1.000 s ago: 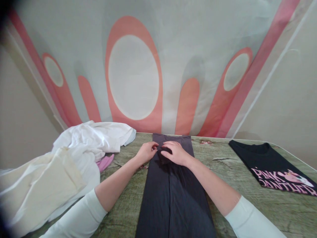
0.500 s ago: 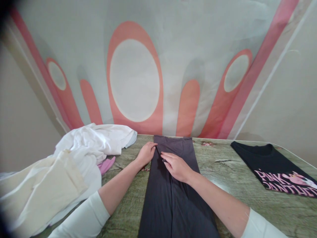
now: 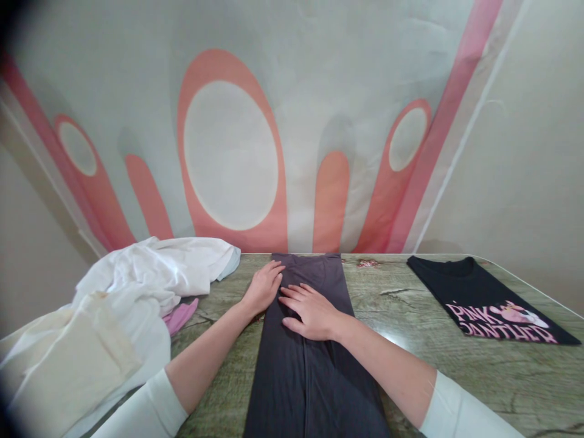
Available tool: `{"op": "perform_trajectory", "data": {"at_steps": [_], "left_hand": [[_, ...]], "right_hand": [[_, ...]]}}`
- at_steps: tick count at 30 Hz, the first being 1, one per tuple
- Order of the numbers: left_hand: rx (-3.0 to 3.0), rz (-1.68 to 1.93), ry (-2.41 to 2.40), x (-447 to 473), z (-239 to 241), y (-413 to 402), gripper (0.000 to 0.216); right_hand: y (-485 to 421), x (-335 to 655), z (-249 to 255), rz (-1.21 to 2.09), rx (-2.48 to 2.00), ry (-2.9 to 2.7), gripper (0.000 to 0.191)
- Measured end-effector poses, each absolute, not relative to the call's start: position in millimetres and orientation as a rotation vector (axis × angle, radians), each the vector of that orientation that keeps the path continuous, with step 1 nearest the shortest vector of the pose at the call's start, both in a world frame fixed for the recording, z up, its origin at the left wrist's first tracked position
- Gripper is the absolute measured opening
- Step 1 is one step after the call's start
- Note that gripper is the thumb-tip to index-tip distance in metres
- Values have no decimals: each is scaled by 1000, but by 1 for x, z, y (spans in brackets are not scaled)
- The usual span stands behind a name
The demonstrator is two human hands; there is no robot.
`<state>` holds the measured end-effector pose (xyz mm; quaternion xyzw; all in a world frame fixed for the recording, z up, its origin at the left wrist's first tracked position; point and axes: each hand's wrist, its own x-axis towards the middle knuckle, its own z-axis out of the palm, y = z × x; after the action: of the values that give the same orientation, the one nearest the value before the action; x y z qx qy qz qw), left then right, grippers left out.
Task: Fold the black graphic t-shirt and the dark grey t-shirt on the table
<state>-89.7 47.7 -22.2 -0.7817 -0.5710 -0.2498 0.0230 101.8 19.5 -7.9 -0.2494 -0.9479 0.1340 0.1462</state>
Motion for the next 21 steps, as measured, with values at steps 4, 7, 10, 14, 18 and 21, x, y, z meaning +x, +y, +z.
{"op": "perform_trajectory", "data": {"at_steps": [4,7,10,14,18,21], "left_hand": [[-2607,-580,-1621,-78,-20,39,44],[-2653,-453,-1635,-77,-23,36,49],[-2653,-389,-1628,-80,-25,36,51],[-2647,-362,-1634,-82,-26,37,52],[-2637,-377,-1628,-82,-28,38,51],[-2635,-382,-1629,-82,-28,39,51]], "right_hand": [[24,102,-8,503,-661,-2569,39],[44,109,-17,550,-795,-2283,31],[81,129,-30,413,-1016,-2057,21],[139,168,-45,196,-1277,-1940,23],[179,192,-52,135,-1311,-2018,27],[189,196,-57,148,-1287,-2106,22]]}}
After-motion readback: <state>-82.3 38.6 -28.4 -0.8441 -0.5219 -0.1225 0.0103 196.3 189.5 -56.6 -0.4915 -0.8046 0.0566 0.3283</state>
